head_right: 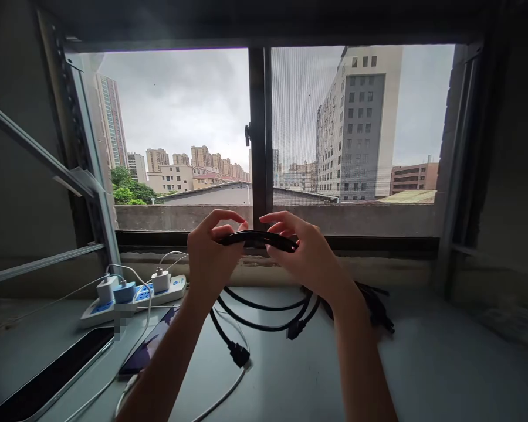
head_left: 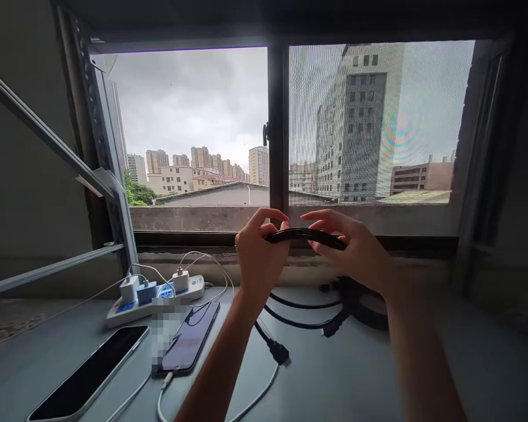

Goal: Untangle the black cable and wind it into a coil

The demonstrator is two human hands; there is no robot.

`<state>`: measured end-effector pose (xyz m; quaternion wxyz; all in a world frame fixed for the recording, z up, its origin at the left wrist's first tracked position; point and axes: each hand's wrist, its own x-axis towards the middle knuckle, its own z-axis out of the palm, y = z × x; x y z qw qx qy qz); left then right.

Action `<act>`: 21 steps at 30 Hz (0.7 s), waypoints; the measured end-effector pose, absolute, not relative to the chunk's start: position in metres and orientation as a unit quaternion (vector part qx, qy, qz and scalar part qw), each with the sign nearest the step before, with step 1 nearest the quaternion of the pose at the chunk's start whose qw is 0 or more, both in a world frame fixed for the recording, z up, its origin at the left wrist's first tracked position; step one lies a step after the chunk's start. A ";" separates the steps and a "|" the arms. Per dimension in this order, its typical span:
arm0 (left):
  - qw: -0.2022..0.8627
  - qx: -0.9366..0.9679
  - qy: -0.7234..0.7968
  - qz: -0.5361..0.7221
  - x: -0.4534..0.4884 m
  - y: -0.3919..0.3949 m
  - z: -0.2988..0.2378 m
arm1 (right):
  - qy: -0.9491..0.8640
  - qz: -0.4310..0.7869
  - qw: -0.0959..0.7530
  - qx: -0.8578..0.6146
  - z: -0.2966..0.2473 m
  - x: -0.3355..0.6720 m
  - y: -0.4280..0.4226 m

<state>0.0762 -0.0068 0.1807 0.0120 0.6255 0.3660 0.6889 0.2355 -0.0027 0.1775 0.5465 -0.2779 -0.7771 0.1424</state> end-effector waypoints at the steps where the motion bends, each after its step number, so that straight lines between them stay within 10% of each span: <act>1: 0.033 0.620 0.354 0.700 0.078 -0.009 0.181 | -0.776 0.164 0.546 -0.271 0.178 0.234 -0.003; 21: 0.356 0.579 0.377 0.629 0.054 0.032 0.174 | -0.541 0.193 0.776 -0.261 0.183 0.228 -0.001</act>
